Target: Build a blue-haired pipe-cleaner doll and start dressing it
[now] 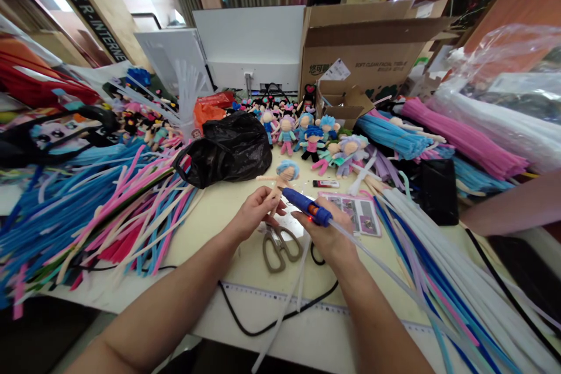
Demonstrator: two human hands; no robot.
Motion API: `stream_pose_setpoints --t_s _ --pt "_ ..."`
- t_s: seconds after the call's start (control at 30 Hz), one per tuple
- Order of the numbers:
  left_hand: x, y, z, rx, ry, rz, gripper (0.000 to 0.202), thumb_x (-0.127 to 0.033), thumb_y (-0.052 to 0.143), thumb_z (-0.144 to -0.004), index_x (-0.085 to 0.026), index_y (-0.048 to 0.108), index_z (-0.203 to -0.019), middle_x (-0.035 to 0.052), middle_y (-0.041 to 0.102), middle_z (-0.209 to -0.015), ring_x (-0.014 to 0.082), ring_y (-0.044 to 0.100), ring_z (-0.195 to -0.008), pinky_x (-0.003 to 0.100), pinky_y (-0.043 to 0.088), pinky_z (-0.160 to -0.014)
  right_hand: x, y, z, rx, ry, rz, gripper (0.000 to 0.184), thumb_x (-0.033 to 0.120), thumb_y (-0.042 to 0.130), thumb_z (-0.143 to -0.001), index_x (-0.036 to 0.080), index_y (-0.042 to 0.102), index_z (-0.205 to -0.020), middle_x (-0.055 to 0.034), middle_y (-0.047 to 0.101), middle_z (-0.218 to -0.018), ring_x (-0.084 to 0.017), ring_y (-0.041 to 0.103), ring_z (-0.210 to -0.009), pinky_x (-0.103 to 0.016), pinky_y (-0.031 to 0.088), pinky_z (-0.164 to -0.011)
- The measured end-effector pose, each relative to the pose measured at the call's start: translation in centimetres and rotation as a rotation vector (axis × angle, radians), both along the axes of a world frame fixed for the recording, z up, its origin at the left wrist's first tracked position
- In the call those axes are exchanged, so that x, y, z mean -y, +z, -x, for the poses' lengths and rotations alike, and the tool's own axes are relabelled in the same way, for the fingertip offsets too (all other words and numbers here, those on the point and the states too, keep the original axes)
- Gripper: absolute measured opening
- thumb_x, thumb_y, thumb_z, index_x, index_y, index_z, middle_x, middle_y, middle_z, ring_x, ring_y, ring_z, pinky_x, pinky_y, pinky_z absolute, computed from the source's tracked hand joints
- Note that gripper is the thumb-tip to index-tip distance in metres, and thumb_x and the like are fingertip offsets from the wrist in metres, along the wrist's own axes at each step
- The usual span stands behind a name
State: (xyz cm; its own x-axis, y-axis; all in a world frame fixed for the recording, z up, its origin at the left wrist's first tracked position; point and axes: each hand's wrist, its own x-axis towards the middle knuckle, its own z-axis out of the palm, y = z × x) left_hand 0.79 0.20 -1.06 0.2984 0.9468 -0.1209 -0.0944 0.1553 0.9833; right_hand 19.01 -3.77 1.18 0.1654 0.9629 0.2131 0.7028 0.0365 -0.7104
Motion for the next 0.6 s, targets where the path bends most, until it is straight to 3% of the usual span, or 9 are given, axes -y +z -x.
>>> stream_pose_setpoints --t_s 0.4,0.6 --pt "-0.11 0.05 0.3 0.023 0.016 0.005 0.026 -0.037 0.062 -0.077 -0.016 0.049 -0.085 0.004 0.063 -0.084 0.0153 0.064 -0.074 0.022 0.052 -0.049 0.04 -0.22 0.19 0.031 0.069 0.026 0.038 0.054 0.066 -0.066 0.022 0.046 -0.059 0.0029 0.049 -0.055 -0.014 0.043 -0.052 -0.027 0.031 -0.051" --pt "-0.03 0.17 0.31 0.016 0.007 0.009 0.028 -0.039 0.063 -0.077 -0.016 0.05 -0.087 0.0051 0.063 -0.086 0.016 0.065 -0.076 0.022 0.053 -0.049 -0.07 -0.16 -0.29 0.012 0.01 0.011 0.039 0.057 0.066 -0.066 0.023 0.047 -0.061 0.0028 0.049 -0.055 -0.015 0.042 -0.052 -0.028 0.03 -0.051"
